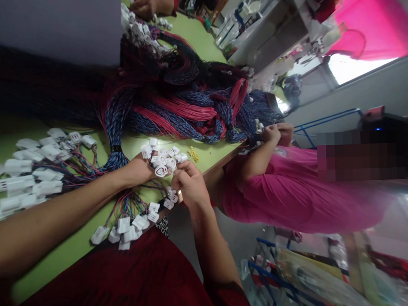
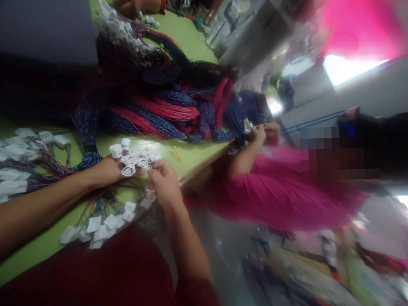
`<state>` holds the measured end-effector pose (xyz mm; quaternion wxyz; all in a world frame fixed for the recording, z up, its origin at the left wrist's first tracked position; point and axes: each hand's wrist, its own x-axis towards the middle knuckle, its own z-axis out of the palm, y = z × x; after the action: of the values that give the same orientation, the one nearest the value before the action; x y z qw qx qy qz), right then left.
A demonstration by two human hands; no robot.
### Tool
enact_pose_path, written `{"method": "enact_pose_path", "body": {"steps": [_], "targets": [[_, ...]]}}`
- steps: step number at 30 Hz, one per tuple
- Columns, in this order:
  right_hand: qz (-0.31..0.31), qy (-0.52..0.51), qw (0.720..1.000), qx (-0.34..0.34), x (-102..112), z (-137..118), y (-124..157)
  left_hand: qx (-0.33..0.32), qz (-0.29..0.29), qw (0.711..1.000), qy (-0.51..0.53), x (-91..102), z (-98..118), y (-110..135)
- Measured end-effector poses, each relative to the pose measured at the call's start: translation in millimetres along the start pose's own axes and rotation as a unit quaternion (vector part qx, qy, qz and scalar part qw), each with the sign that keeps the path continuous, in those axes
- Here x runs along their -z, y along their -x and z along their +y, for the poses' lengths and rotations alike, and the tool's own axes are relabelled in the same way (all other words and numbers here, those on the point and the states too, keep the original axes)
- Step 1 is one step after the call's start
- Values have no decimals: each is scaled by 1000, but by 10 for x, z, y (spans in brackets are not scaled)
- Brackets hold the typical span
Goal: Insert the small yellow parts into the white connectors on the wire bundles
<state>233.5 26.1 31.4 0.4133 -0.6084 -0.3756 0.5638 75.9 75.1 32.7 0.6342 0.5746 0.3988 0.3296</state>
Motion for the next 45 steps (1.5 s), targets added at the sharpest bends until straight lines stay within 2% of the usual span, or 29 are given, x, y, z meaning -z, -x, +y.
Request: {"method": "enact_pose_path", "body": {"steps": [6,8,10,13,16,19,23,26,28,31,34,36,38,41,45], "targets": [[8,-11,1000,-28,74,-10,-51,-9,-49,998,37,-5,-50,-9],[33,12,999,7,102,-31,-43,-7,-65,996,58,1,-86,7],[53,76,993,72,121,-52,-1,7,-67,995,69,12,-121,25],[66,194,959,196,151,-78,115,48,-66,990,118,22,-167,37],[17,301,901,313,183,-80,227,67,-69,980,177,21,-186,39],[-35,370,858,354,185,-38,277,70,-83,985,134,20,-162,58],[-30,414,835,362,135,49,265,87,-100,988,79,26,-128,81],[-8,412,836,364,111,92,258,92,-131,984,71,16,-142,77],[8,395,847,356,119,112,252,100,-132,984,70,-1,-150,72],[34,349,878,327,192,157,183,119,-83,986,82,-22,-123,71],[132,304,902,276,372,238,-6,134,-38,985,104,-25,-61,77],[228,304,892,243,531,299,-177,125,-30,986,109,-21,-24,80],[268,329,879,220,675,344,-333,111,-35,987,113,-21,-2,80],[251,379,869,196,776,361,-460,120,-20,982,141,-26,-10,77],[221,454,841,194,734,340,-425,138,-2,974,177,-25,-79,70]]}}
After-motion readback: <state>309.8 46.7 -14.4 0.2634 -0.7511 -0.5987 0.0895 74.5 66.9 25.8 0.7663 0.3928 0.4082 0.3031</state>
